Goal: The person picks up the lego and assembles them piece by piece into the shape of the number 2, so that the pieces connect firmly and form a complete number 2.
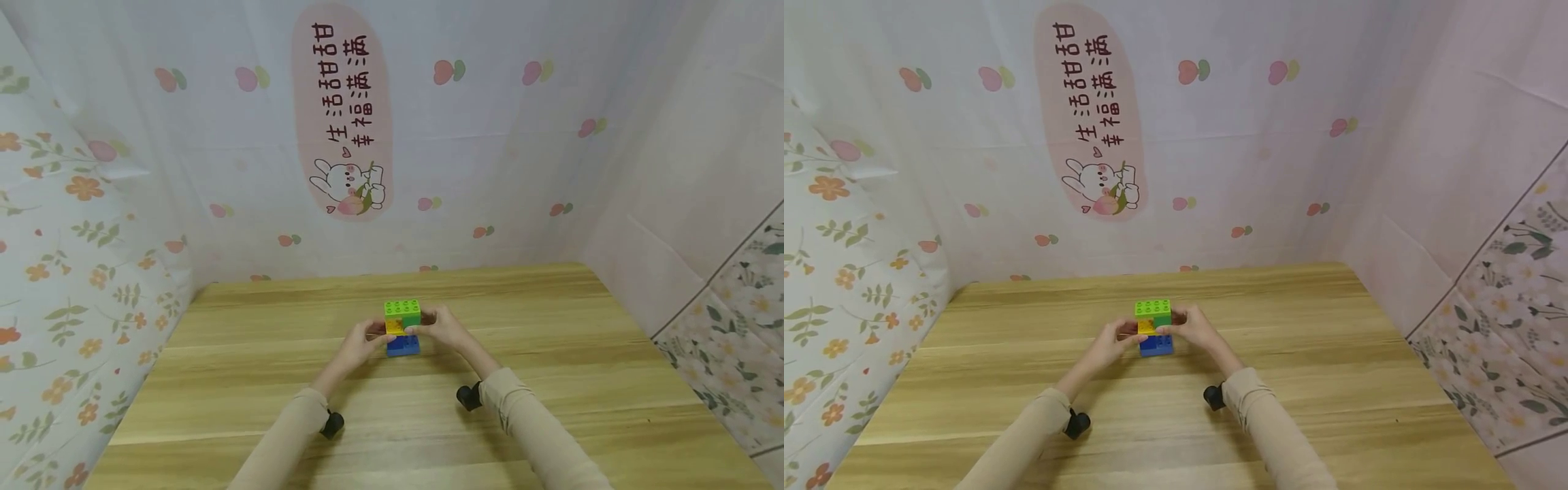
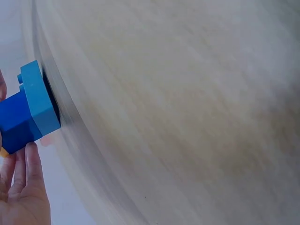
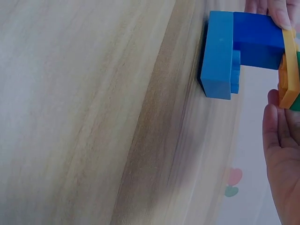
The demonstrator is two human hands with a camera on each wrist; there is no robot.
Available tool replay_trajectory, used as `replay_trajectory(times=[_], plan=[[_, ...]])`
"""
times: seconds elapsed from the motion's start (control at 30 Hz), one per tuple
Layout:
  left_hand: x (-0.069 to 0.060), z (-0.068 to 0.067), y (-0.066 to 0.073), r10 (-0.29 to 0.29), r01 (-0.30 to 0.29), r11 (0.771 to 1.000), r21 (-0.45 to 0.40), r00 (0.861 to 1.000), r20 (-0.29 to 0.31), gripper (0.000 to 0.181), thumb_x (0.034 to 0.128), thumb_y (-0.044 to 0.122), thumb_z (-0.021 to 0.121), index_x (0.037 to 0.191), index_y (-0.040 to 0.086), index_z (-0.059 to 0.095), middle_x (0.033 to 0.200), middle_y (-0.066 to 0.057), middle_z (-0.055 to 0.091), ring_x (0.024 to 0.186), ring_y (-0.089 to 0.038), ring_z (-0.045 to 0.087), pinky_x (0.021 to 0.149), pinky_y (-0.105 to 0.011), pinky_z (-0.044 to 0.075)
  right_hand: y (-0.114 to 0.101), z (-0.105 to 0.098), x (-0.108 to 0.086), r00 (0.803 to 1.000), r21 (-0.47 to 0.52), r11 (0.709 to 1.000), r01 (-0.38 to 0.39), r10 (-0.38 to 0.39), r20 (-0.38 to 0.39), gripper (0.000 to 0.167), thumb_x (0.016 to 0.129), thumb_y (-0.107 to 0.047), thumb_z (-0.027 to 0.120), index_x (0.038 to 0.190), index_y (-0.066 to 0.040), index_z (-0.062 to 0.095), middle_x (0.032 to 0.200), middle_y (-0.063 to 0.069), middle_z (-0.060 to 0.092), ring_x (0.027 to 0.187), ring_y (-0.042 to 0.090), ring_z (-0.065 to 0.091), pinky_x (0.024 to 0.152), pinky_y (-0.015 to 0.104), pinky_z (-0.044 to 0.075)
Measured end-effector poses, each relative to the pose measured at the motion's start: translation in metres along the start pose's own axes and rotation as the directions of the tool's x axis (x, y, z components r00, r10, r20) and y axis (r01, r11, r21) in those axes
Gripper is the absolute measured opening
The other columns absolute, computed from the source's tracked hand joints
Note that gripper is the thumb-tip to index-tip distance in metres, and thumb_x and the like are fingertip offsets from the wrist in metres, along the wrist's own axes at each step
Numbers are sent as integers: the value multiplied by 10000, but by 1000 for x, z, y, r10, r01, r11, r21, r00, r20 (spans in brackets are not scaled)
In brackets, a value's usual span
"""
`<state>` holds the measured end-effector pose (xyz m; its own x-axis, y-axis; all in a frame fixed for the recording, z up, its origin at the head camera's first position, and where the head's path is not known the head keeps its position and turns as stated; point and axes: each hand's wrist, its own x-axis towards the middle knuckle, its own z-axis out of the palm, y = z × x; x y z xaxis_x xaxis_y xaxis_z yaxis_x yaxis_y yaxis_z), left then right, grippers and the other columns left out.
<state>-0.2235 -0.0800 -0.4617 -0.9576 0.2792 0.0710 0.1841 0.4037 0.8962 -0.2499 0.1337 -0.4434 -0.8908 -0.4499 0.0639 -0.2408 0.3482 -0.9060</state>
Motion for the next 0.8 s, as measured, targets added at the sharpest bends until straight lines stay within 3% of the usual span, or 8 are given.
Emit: replay_trajectory(times=[0.33,0.6,0.8], plan=[[-1,1,5,-21,21,1000,15,999,24,417,963,154,621,1283,-95,524,1193,-231,623,1101,-353,605,958,-457,508,-4,0,1,999,-40,999,-31,30,-18,404,925,-140,675,1250,87,599,1085,218,698,990,303,680,864,391,565],[-5,3,3,48,-47,999,-23,998,32,551,911,44,668,1373,-109,411,1235,-284,570,1141,-405,573,1002,-482,478,-6,2,3,995,-33,995,-93,91,-48,422,930,-156,670,1273,77,588,1113,215,692,1039,316,665,907,409,546],[-8,4,1,59,-59,998,-7,998,30,506,913,14,653,1354,-108,436,1221,-287,580,1123,-409,581,986,-487,489,-4,6,2,994,-24,996,-84,83,-69,448,926,-154,676,1284,94,571,1108,224,692,1044,331,665,903,402,550]])
